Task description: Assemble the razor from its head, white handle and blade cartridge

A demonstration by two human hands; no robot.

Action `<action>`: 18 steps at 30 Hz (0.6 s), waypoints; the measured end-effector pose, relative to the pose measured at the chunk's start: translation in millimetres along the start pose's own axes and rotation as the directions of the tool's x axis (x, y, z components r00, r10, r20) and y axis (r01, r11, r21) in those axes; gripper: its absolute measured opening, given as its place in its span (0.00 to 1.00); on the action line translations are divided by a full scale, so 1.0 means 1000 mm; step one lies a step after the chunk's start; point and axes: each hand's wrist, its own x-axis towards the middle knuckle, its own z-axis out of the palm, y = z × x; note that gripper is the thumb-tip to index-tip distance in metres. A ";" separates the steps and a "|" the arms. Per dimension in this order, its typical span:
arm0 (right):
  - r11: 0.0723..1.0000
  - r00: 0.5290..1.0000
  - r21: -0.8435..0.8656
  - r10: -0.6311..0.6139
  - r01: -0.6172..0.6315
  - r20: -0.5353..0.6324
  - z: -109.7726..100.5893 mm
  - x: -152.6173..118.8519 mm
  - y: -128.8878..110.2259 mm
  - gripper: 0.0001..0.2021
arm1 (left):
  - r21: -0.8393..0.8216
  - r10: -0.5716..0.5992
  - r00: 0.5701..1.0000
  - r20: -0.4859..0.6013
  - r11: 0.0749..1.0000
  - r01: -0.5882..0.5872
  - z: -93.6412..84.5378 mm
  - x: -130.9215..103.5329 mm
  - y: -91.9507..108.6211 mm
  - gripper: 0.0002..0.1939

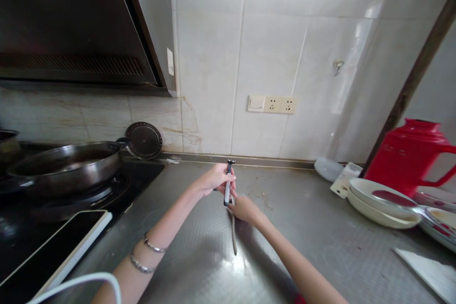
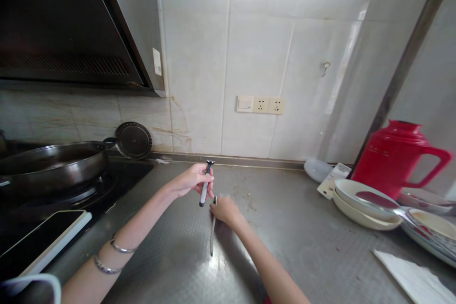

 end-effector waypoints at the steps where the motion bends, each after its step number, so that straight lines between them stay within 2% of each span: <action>1: 1.000 1.000 0.002 0.010 -0.010 -0.014 -0.005 0.001 0.002 0.17 | 0.002 0.001 1.000 -0.001 1.000 -0.001 0.000 0.001 -0.001 0.08; 5: 0.998 0.990 0.041 0.052 -0.046 -0.133 -0.027 0.006 0.018 0.17 | 0.018 0.002 1.000 -0.018 1.000 -0.001 0.001 0.003 -0.004 0.08; 8: 0.996 0.978 0.080 -0.009 0.027 -0.208 -0.035 0.008 0.034 0.15 | 0.039 0.013 0.999 -0.030 0.999 -0.012 0.002 0.005 -0.007 0.09; 13: 0.974 0.959 0.115 -0.164 0.194 -0.231 -0.025 0.013 0.054 0.11 | 0.071 0.135 0.990 0.041 0.988 -0.138 0.004 0.012 -0.017 0.12; 18: 0.975 0.962 0.085 -0.187 0.207 -0.198 -0.017 0.018 0.063 0.10 | 0.097 0.237 0.969 0.074 0.965 -0.244 0.007 0.020 -0.027 0.14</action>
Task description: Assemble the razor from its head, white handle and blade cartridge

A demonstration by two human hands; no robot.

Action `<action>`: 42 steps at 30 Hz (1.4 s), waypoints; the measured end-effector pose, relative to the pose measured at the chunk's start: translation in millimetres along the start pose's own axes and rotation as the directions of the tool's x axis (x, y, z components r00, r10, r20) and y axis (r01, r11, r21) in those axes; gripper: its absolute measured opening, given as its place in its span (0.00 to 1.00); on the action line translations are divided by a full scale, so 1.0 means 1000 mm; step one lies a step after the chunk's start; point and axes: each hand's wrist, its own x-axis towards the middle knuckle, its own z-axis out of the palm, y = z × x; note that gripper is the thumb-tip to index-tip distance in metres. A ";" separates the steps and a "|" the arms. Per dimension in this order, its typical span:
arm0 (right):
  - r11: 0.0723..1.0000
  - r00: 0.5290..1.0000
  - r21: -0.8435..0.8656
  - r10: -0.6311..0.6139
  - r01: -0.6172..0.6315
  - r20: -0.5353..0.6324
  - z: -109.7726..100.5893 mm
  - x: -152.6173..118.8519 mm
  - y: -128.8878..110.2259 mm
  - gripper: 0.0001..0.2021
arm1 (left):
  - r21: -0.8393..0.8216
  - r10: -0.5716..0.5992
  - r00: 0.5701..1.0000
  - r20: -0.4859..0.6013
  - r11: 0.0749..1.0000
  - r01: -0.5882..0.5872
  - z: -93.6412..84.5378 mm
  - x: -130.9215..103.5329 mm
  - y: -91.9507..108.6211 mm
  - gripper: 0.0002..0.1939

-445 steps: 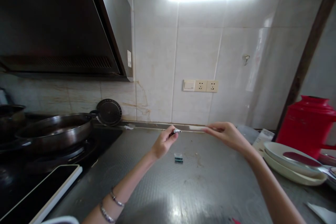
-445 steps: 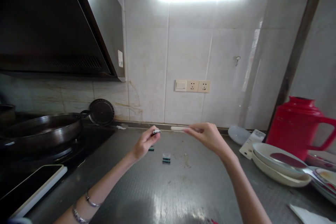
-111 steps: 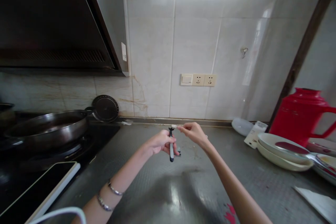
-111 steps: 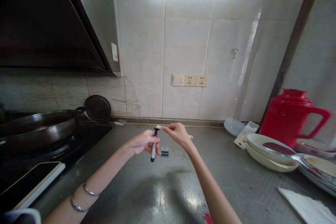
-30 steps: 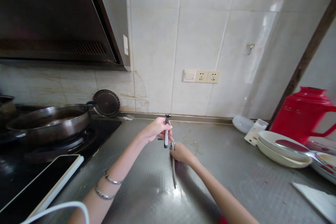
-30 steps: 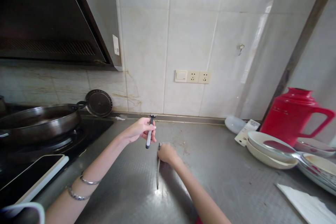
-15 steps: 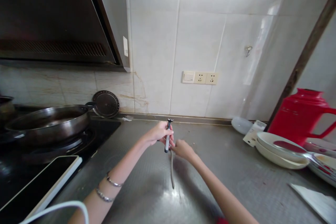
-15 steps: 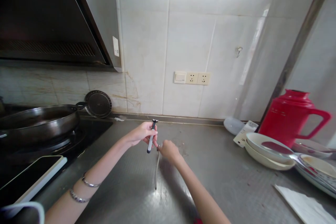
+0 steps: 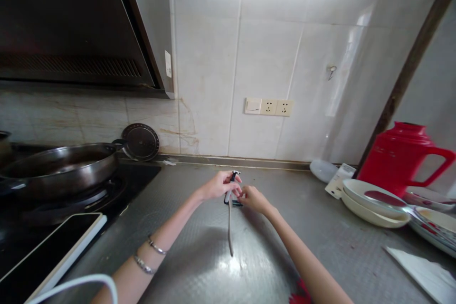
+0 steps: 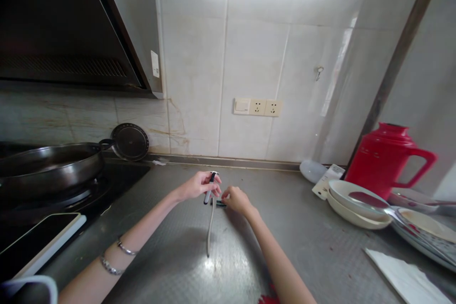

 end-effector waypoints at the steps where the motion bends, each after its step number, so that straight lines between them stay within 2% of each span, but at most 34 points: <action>1: 1.000 1.000 -0.001 -0.001 0.001 0.007 0.001 0.000 0.001 0.09 | 0.008 0.013 1.000 -0.005 1.000 -0.013 0.000 0.001 -0.002 0.14; 12: 0.999 0.992 -0.010 0.054 -0.054 0.112 -0.003 -0.001 -0.003 0.11 | 0.025 0.039 0.999 -0.031 0.999 -0.038 -0.001 0.002 -0.009 0.15; 23: 0.984 0.997 -0.175 -0.015 0.027 0.069 -0.005 -0.006 -0.012 0.11 | 0.049 0.027 1.000 -0.003 0.998 -0.027 0.000 0.002 -0.010 0.12; 32: 0.981 0.994 -0.194 0.025 -0.003 0.109 -0.007 -0.006 -0.016 0.11 | 0.043 0.008 1.000 0.003 0.999 -0.008 -0.001 0.001 -0.007 0.09; 42: 0.983 0.995 -0.163 -0.070 0.081 0.069 -0.001 -0.004 -0.012 0.11 | -0.019 0.014 1.000 -0.013 1.000 -0.014 -0.002 0.002 -0.009 0.13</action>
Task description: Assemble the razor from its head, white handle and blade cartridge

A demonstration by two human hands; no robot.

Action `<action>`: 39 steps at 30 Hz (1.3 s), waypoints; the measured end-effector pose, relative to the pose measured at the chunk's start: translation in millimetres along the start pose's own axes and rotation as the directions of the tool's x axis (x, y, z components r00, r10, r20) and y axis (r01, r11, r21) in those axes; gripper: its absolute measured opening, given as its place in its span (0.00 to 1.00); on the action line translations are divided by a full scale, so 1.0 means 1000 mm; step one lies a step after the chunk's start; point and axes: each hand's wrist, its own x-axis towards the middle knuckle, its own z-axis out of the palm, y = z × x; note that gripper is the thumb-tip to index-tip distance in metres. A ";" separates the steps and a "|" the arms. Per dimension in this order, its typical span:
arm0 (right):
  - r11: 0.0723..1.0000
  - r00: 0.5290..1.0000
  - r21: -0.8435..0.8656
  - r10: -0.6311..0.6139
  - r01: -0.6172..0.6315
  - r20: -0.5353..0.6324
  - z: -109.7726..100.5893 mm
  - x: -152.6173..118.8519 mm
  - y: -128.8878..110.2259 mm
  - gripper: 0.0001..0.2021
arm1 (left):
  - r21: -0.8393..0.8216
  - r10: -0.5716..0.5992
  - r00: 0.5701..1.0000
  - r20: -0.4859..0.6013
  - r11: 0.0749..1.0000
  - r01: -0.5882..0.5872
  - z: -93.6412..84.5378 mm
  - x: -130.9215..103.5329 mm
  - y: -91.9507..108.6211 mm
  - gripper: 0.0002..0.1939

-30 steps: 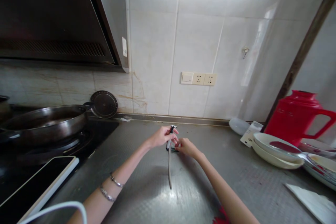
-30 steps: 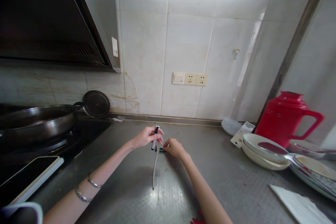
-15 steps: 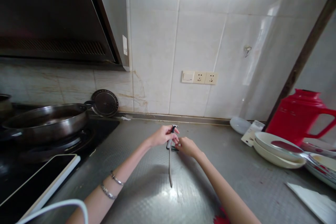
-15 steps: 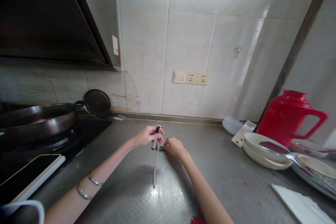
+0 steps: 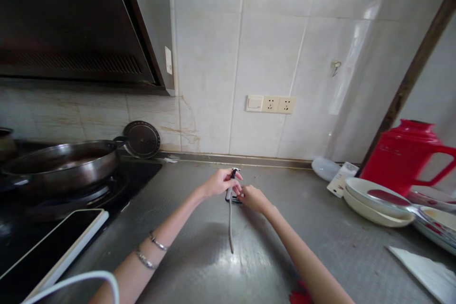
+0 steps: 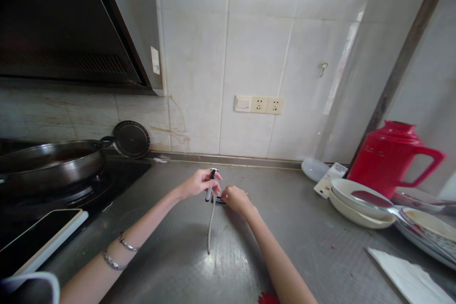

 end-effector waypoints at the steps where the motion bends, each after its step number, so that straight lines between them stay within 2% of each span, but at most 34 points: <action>1: 1.000 1.000 0.014 -0.003 0.003 -0.013 0.000 0.000 0.001 0.10 | -0.014 -0.001 1.000 0.000 1.000 0.001 0.000 0.000 0.001 0.14; 4: 0.994 0.998 0.103 -0.012 0.020 -0.069 -0.009 0.002 0.003 0.10 | -0.056 0.001 1.000 -0.006 0.998 -0.002 0.000 -0.001 0.003 0.15; 6: 0.976 0.992 0.208 -0.031 0.055 -0.119 -0.022 0.003 0.003 0.11 | -0.060 0.010 1.000 -0.028 0.998 -0.012 -0.001 -0.002 0.006 0.15; 12: 0.834 0.971 0.539 0.013 0.122 -0.239 -0.084 -0.008 -0.004 0.14 | -0.030 0.046 0.992 -0.121 0.998 -0.050 -0.008 -0.004 0.020 0.13; 15: 0.806 0.961 0.566 -0.012 0.173 -0.278 -0.111 -0.021 -0.017 0.14 | 0.020 0.063 0.984 -0.169 0.998 -0.061 -0.010 -0.006 0.028 0.12; 18: 0.825 0.949 0.524 -0.045 0.211 -0.311 -0.125 -0.031 -0.030 0.14 | 0.081 0.072 0.978 -0.197 0.995 -0.057 -0.008 -0.008 0.033 0.10; 22: 0.870 0.928 0.419 -0.103 0.259 -0.359 -0.128 -0.035 -0.043 0.13 | 0.134 0.082 0.972 -0.222 0.990 -0.053 -0.003 -0.008 0.036 0.08; 26: 0.869 0.913 0.381 -0.171 0.317 -0.371 -0.125 -0.032 -0.046 0.12 | 0.178 0.087 0.974 -0.211 0.983 -0.049 0.000 -0.008 0.036 0.08; 32: 0.873 0.898 0.341 -0.207 0.349 -0.388 -0.123 -0.030 -0.048 0.11 | 0.199 0.089 0.978 -0.187 0.979 -0.051 0.003 -0.007 0.032 0.09; 35: 0.860 0.905 0.381 -0.189 0.341 -0.382 -0.121 -0.030 -0.049 0.12 | 0.225 0.085 0.980 -0.181 0.974 -0.042 0.003 -0.007 0.032 0.08; 39: 0.837 0.927 0.479 -0.084 0.264 -0.365 -0.121 -0.031 -0.046 0.16 | 0.232 0.083 0.972 -0.218 0.972 -0.031 0.001 -0.007 0.035 0.08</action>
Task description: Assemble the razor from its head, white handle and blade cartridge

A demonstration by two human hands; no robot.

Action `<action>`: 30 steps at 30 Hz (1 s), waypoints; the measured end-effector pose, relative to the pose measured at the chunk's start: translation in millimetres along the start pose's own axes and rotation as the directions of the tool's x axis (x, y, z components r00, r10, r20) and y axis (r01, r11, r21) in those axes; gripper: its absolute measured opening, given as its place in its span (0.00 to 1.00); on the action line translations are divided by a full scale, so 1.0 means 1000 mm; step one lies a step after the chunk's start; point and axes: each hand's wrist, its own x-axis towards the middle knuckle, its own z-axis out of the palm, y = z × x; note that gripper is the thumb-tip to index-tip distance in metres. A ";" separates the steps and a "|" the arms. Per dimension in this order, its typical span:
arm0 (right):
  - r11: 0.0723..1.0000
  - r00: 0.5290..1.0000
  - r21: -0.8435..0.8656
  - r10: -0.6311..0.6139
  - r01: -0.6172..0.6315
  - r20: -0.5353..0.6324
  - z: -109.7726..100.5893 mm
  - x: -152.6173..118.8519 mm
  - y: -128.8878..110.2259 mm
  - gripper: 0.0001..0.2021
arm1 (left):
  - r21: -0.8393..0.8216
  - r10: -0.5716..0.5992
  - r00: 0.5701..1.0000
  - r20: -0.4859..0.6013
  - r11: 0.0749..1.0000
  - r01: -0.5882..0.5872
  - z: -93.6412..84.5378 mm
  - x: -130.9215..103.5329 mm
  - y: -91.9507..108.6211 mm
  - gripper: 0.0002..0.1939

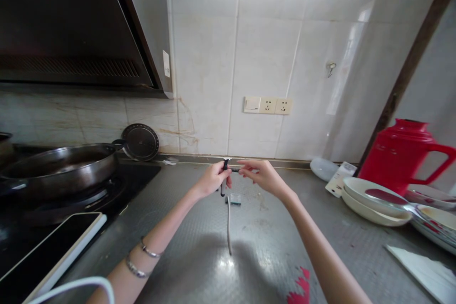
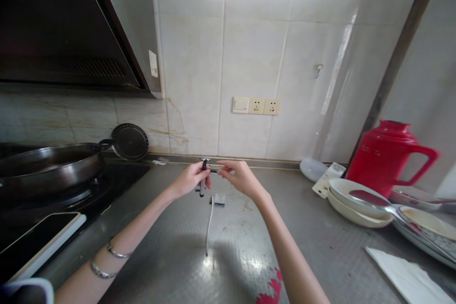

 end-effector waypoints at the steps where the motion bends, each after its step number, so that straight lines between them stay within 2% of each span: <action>1: 1.000 1.000 0.016 0.020 -0.020 0.005 -0.001 0.000 0.001 0.16 | -0.007 -0.006 1.000 -0.011 1.000 0.006 -0.001 0.000 0.001 0.08; 15: 0.980 1.000 0.199 0.016 -0.014 -0.009 0.005 0.003 0.012 0.14 | -0.050 -0.034 0.999 -0.021 0.998 0.033 -0.002 0.000 0.002 0.09; 19: 0.972 0.997 0.227 0.070 -0.059 -0.043 0.004 0.004 0.018 0.15 | -0.114 -0.028 0.996 -0.083 0.993 0.018 -0.002 0.003 -0.003 0.11; 24: 0.972 0.964 0.217 0.144 -0.095 -0.222 0.002 0.006 0.023 0.16 | -0.013 0.022 0.986 -0.164 1.000 -0.024 -0.004 0.004 -0.007 0.15; 30: 0.949 0.960 0.308 0.141 -0.062 -0.241 0.000 0.006 0.013 0.17 | 0.123 0.118 0.984 -0.132 0.987 -0.102 0.001 -0.002 -0.010 0.13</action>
